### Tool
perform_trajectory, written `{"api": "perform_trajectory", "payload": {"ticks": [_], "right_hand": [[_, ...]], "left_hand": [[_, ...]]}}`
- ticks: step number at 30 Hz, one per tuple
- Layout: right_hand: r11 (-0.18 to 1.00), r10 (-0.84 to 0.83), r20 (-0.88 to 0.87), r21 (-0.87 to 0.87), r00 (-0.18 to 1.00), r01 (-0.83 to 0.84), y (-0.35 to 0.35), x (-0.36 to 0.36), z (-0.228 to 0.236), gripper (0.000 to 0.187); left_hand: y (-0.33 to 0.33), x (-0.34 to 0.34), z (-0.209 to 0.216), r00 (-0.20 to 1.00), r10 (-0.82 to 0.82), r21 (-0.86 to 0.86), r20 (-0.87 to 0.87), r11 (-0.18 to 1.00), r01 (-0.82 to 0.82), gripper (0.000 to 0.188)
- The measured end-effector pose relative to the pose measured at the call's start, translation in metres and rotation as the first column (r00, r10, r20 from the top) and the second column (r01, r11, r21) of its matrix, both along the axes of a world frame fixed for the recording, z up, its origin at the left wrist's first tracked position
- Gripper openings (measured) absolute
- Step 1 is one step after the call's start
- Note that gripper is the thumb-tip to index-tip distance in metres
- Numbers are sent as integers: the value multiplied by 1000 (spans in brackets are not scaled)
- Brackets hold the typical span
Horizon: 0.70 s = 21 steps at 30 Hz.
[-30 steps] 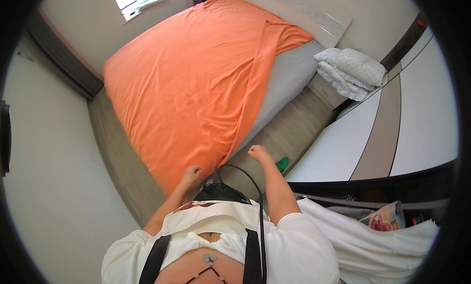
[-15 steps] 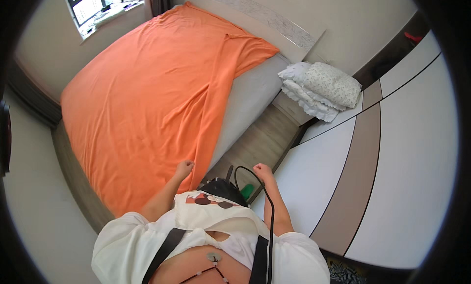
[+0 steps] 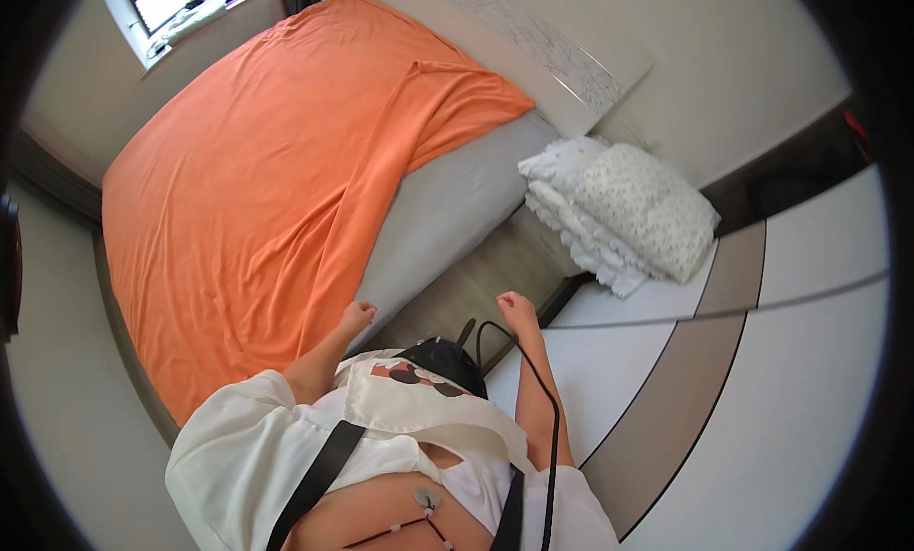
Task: The person folds an orange blanket by hand on a bed, smoothing the fabric and aligning the edges into a rectangular shape.
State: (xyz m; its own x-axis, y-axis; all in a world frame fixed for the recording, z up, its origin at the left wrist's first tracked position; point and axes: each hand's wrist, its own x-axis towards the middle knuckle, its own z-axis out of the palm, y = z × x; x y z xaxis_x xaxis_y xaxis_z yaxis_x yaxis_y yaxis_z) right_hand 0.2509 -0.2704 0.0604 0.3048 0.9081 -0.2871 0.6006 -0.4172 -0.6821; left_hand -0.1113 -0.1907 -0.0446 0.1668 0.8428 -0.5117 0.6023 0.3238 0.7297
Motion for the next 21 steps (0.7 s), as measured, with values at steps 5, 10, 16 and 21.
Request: {"api": "perform_trajectory", "payload": {"ticks": [5, 10, 16, 21], "right_hand": [[1000, 18, 15, -18, 1000, -18, 76, 57, 27, 20], [993, 117, -55, -28, 992, -119, 148, 108, 7, 19], [972, 235, -10, 10, 972, -235, 226, 193, -38, 19], [931, 289, -43, -218, 956, -291, 286, 244, -17, 20]], "left_hand": [[40, 83, 32, 998, -50, 176, -38, 983, 56, 29], [91, 106, 4, 989, 147, 104, -11, 984, -145, 36], [152, 117, -29, 922, 321, 118, -217, 946, -301, 35], [216, 153, -31, 858, 476, 76, -193, 879, -470, 33]]}}
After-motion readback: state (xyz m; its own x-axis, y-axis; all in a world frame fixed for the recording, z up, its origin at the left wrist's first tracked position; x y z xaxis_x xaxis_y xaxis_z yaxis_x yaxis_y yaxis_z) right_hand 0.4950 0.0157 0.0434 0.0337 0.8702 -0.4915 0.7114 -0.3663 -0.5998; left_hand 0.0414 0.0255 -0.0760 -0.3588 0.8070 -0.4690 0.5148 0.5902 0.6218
